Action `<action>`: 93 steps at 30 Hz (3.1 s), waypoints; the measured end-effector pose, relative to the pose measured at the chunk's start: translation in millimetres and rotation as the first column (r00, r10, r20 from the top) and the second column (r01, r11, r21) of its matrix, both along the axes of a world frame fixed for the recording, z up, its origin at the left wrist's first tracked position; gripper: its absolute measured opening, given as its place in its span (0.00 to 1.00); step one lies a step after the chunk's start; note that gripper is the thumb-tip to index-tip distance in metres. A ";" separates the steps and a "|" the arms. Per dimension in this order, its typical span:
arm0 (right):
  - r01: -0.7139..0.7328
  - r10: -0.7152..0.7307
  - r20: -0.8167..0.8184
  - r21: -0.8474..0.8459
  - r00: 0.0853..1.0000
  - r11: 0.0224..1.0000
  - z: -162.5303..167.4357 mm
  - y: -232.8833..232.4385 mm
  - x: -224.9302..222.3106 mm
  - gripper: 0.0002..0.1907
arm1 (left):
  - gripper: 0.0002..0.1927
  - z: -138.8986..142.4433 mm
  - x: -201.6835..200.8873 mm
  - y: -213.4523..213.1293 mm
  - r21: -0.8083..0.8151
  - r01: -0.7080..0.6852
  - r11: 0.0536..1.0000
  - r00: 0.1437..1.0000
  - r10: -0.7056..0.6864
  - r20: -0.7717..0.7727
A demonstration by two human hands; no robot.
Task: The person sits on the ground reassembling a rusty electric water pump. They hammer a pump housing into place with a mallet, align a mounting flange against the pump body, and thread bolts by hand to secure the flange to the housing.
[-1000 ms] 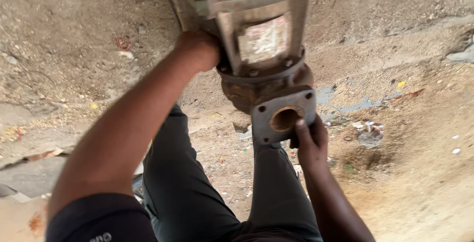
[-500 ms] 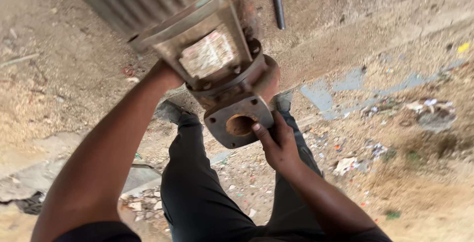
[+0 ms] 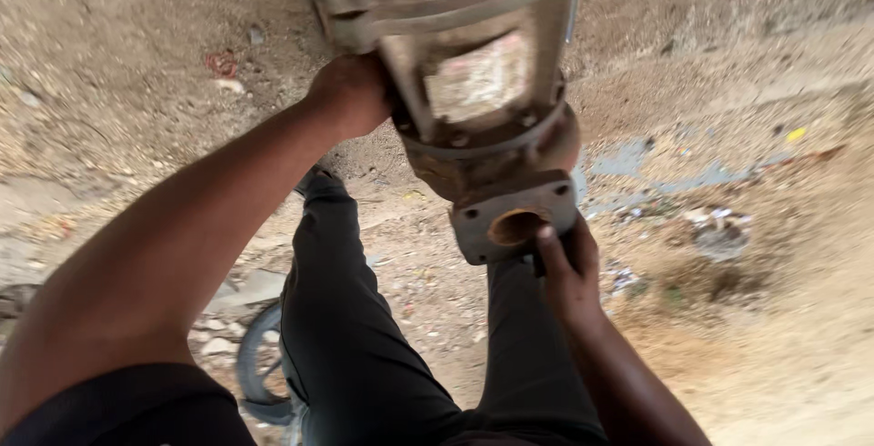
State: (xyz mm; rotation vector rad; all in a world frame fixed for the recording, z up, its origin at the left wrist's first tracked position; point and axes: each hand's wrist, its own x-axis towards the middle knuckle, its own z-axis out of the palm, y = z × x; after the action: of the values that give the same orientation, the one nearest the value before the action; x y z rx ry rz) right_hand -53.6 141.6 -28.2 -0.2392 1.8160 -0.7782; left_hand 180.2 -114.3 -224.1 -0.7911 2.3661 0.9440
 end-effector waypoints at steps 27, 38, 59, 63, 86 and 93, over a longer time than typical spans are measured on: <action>0.040 -0.043 -0.045 -0.079 0.998 0.996 -12.0 3.8 -6.8 0.14 | 0.08 6.4 3.6 2.6 -0.134 -0.275 0.952 0.863 0.183 -0.470; -0.011 0.022 0.033 -0.294 0.999 0.956 -14.0 -5.7 1.1 0.17 | 0.27 48.0 -33.5 -18.6 0.106 -0.414 0.904 0.900 0.424 -0.097; -0.171 0.168 -0.034 -0.208 0.985 0.963 -21.6 11.5 -17.7 0.17 | 0.20 19.6 -4.3 -22.8 0.086 -0.049 0.995 0.991 0.059 -0.119; -0.265 0.245 -0.125 -0.175 0.961 0.948 -22.2 7.9 -26.6 0.18 | 0.13 9.5 2.9 -11.7 0.060 -0.177 0.982 0.973 0.184 -0.137; -0.689 0.310 -0.772 -0.218 0.555 0.691 -10.0 -72.5 -11.6 0.23 | 0.15 38.7 -39.9 -5.6 0.197 -0.567 0.799 0.823 0.549 0.144; -0.617 0.298 -0.718 -0.228 0.629 0.753 -12.0 -68.8 -10.6 0.26 | 0.25 10.0 -17.2 -2.0 0.291 -0.424 0.857 0.846 0.490 -0.211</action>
State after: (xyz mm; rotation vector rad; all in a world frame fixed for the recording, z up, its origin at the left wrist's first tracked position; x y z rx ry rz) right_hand -64.3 72.8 -40.2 -1.4185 2.0156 -0.7721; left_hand 163.0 -116.3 -214.1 -1.2322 2.2638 1.5973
